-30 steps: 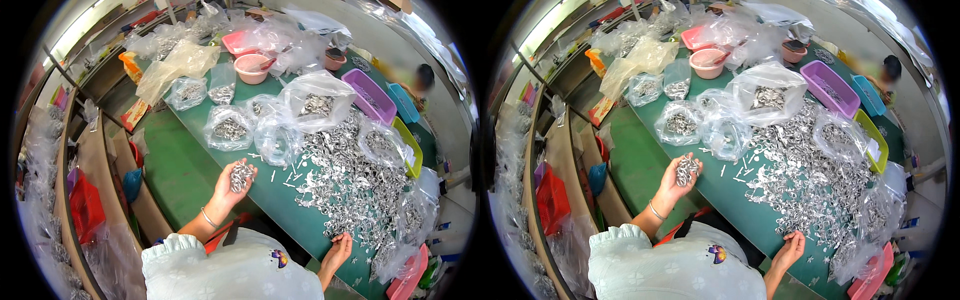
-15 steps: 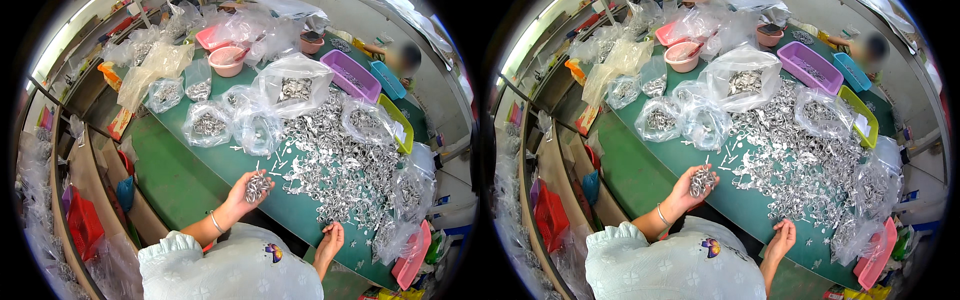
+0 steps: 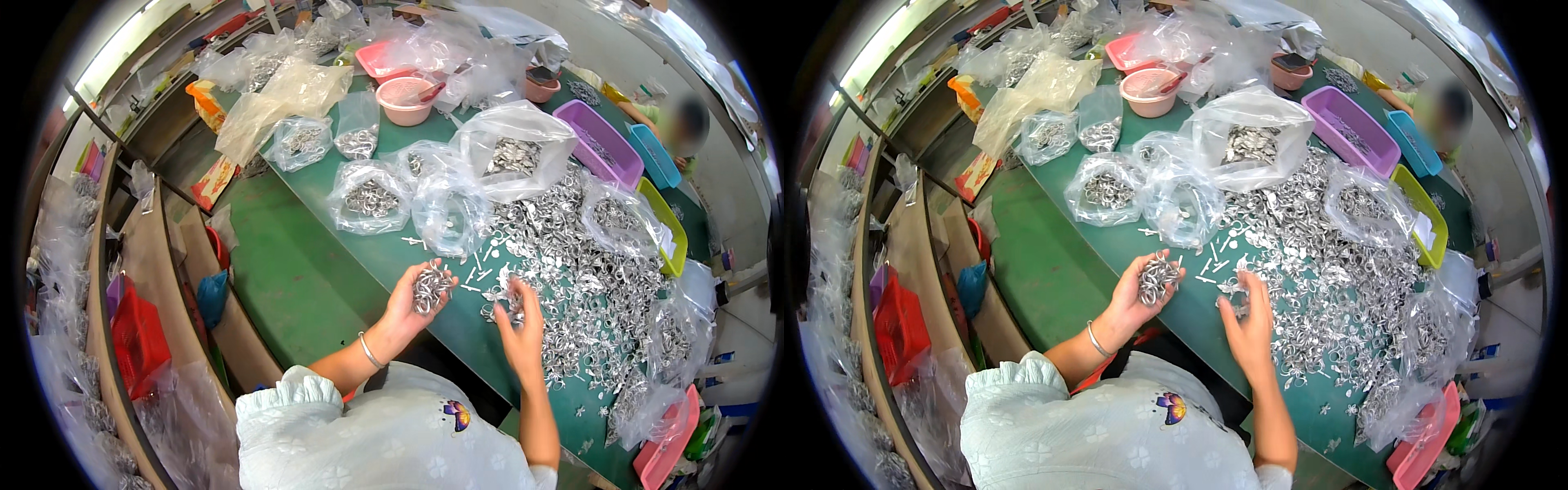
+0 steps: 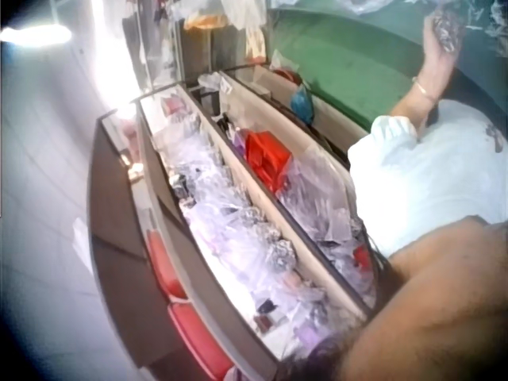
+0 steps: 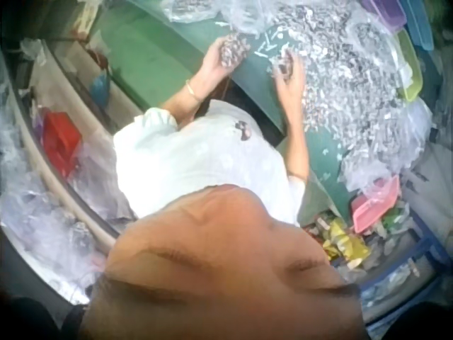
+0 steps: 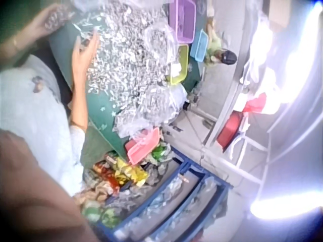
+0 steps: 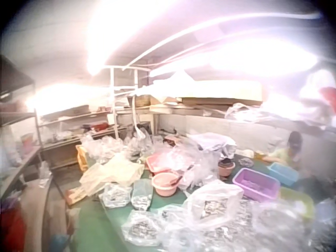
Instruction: The person assembles small silver metal keychains by hand at a green workbench. They pick up individual metal rings and decorative charms, link them together, and place the finished units into clear plastic bags. The workspace is cluttered with loose components and filled bags.
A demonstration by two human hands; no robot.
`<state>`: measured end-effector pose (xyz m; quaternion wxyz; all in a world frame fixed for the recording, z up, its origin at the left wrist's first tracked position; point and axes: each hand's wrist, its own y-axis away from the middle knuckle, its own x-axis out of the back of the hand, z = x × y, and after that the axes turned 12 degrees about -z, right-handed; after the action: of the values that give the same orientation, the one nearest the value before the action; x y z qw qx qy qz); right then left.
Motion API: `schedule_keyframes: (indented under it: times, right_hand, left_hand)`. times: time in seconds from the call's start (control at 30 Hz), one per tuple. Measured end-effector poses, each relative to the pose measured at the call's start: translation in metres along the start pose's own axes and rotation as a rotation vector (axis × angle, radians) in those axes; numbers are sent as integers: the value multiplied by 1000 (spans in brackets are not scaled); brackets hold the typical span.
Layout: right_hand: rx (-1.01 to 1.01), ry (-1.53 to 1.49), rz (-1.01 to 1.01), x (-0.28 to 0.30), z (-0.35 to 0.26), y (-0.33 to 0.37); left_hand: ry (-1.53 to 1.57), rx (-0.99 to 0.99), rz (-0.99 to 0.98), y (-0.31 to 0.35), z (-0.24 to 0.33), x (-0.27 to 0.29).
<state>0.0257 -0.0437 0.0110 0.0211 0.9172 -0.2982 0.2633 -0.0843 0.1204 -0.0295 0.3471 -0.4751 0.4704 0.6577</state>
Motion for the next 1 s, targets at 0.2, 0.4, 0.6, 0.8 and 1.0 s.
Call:
schedule_keyframes:
  times: [0.2, 0.4, 0.6, 0.8, 1.0]
  right_hand:
    - [-26, 173, 95, -41, 10, -129]
    - [-51, -159, 66, -16, 35, -130]
    - [-160, -579, 84, 7, 29, -104]
    - [-130, -509, 32, 4, 30, -99]
    - [-117, -540, 86, 11, 39, -92]
  left_hand:
    - [38, -39, -7, 12, 10, 5]
    - [65, -114, -13, 12, 23, 14]
    - [50, -122, -32, 5, 19, 10]
    - [-11, -157, -83, -3, 31, -13]
    - [-114, -272, -105, -45, 60, -40]
